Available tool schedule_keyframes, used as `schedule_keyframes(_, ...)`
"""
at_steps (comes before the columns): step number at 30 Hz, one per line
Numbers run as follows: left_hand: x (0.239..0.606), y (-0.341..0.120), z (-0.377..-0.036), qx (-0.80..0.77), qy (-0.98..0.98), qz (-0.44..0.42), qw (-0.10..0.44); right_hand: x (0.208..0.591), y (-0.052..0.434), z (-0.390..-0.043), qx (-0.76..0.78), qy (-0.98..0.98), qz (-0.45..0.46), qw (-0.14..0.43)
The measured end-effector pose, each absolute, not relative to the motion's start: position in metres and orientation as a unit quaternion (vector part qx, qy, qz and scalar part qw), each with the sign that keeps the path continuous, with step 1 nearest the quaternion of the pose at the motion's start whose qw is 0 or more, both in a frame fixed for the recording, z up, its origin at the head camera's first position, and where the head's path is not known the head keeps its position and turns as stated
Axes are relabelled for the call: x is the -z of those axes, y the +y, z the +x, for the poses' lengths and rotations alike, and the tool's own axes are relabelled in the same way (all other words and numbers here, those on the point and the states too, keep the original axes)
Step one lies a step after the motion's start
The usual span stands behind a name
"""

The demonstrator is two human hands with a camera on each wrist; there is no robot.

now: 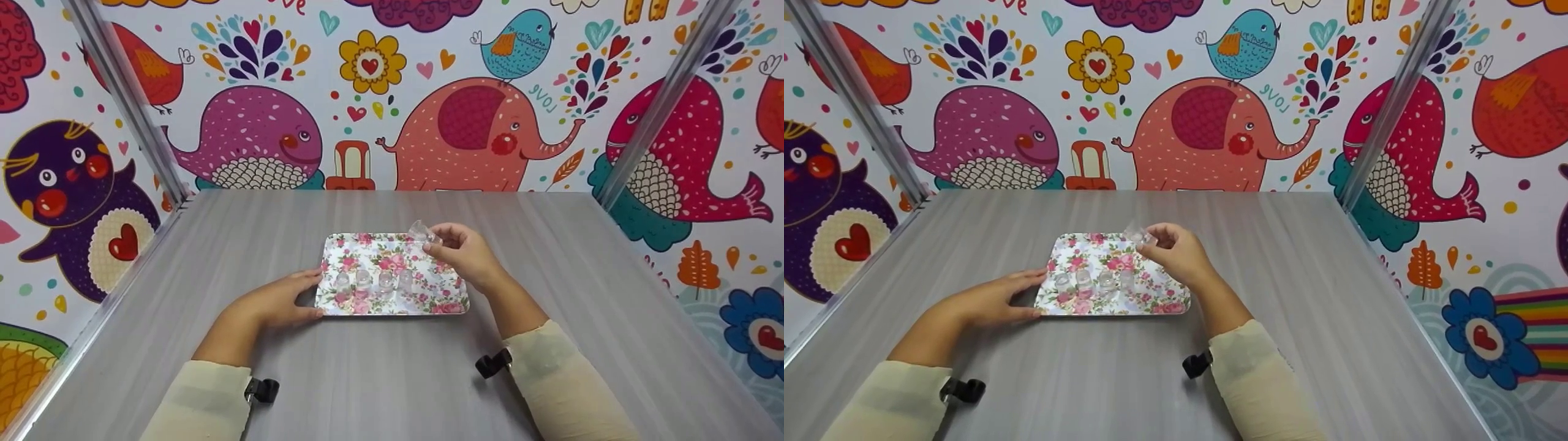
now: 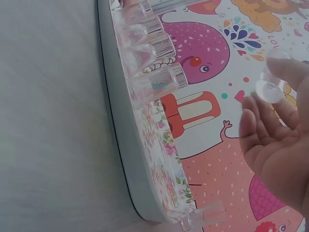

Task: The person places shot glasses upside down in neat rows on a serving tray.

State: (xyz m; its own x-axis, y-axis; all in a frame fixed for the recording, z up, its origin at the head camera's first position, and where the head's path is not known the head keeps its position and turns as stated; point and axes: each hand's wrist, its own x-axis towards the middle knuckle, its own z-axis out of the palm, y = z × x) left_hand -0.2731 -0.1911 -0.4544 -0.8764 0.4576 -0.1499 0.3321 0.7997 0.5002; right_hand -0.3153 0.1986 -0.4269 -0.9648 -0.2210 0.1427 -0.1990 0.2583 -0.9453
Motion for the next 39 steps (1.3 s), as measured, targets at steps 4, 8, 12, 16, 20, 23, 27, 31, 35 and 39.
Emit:
schedule_keyframes(4, 0.454, -0.191, -0.273, -0.237, 0.939, 0.208, 0.135, 0.428, 0.200, -0.316, 0.599, 0.790, -0.129, -0.009)
schedule_keyframes(8, 0.455, -0.192, -0.273, -0.235, 0.940, 0.208, 0.134, 0.429, 0.200, -0.316, 0.597, 0.793, -0.124, -0.018)
schedule_keyframes(12, 0.455, -0.192, -0.273, -0.237, 0.939, 0.211, 0.132, 0.428, 0.201, -0.315, 0.597, 0.790, -0.138, -0.016)
schedule_keyframes(16, 0.455, -0.193, -0.273, -0.242, 0.938, 0.210, 0.130, 0.426, 0.201, -0.315, 0.599, 0.787, -0.146, 0.011)
schedule_keyframes(20, 0.456, -0.193, -0.273, -0.245, 0.938, 0.211, 0.128, 0.428, 0.201, -0.315, 0.580, 0.802, -0.135, 0.051)
schedule_keyframes(23, 0.456, -0.193, -0.273, -0.244, 0.938, 0.213, 0.126, 0.431, 0.201, -0.316, 0.549, 0.823, -0.126, 0.078)
schedule_keyframes(27, 0.457, -0.193, -0.273, -0.245, 0.937, 0.212, 0.128, 0.437, 0.201, -0.318, 0.514, 0.841, -0.134, 0.108)
schedule_keyframes(31, 0.457, -0.193, -0.274, -0.246, 0.937, 0.211, 0.129, 0.443, 0.202, -0.320, 0.484, 0.854, -0.144, 0.129)
schedule_keyframes(35, 0.457, -0.193, -0.274, -0.245, 0.937, 0.211, 0.131, 0.447, 0.203, -0.321, 0.466, 0.859, -0.154, 0.147)
schedule_keyframes(39, 0.457, -0.193, -0.274, -0.242, 0.938, 0.212, 0.130, 0.447, 0.206, -0.322, 0.466, 0.855, -0.162, 0.159)
